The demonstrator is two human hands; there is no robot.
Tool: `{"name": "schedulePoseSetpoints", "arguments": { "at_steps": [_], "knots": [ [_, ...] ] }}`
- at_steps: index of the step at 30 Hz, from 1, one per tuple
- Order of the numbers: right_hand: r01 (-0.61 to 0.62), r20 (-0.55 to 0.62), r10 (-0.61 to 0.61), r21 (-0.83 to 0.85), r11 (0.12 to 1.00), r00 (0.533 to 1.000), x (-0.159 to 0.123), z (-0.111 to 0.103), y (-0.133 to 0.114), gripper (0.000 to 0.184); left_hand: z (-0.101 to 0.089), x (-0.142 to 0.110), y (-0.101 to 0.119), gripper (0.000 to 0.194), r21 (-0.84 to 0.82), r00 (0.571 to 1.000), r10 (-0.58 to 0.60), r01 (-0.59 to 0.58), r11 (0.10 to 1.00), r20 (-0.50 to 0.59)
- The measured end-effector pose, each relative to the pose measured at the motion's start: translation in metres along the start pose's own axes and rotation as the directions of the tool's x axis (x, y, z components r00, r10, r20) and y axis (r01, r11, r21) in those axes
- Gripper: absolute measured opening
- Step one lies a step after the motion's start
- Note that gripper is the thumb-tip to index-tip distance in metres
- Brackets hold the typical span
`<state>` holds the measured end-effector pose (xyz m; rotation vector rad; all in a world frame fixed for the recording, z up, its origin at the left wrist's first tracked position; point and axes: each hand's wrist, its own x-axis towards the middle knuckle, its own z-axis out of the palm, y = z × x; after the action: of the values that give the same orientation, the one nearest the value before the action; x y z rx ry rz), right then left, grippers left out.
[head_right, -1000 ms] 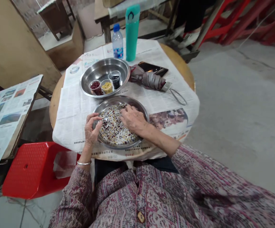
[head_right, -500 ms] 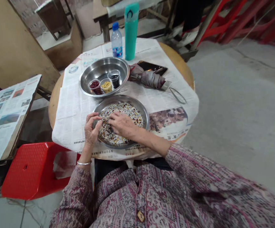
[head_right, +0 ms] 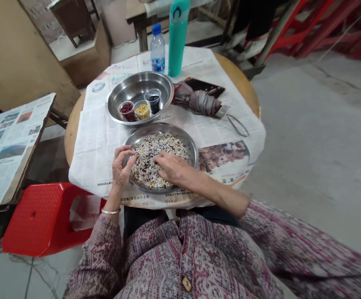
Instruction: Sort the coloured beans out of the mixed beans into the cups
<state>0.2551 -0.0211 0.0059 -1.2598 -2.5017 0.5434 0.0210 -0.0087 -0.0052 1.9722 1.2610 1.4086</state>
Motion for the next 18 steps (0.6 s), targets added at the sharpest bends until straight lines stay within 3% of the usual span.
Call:
{"name": "schedulePoseSetpoints", "arguments": {
  "at_steps": [4, 9, 13, 16, 18],
  "knots": [
    [0.091, -0.043, -0.087, 0.103, 0.990, 0.995, 0.035, 0.016, -0.016, 0.028, 0.000, 0.000, -0.001, 0.009, 0.002, 1.000, 0.010, -0.010, 1.000, -0.001],
    [0.033, -0.089, -0.047, -0.159, 0.987, 0.995, 0.064, 0.002, -0.009, 0.031, 0.000, 0.000, -0.001, 0.009, -0.002, 1.000, 0.007, -0.007, 1.000, -0.007],
    [-0.098, -0.130, 0.059, -0.325, 0.940, 0.990, 0.056, -0.014, 0.005, 0.026, 0.002, 0.000, -0.001, 0.008, -0.016, 1.000, 0.021, -0.021, 1.000, -0.015],
    [-0.166, -0.109, 0.143, -0.256, 0.952, 0.984, 0.037, -0.017, 0.004, 0.025, 0.002, 0.000, -0.001, 0.008, -0.022, 0.999, 0.028, -0.028, 0.999, -0.020],
    [-0.108, -0.031, 0.105, -0.123, 0.986, 0.994, 0.023, -0.014, -0.005, 0.023, 0.002, 0.000, 0.000, 0.008, -0.019, 0.999, 0.025, -0.026, 0.999, -0.020]
  ]
}}
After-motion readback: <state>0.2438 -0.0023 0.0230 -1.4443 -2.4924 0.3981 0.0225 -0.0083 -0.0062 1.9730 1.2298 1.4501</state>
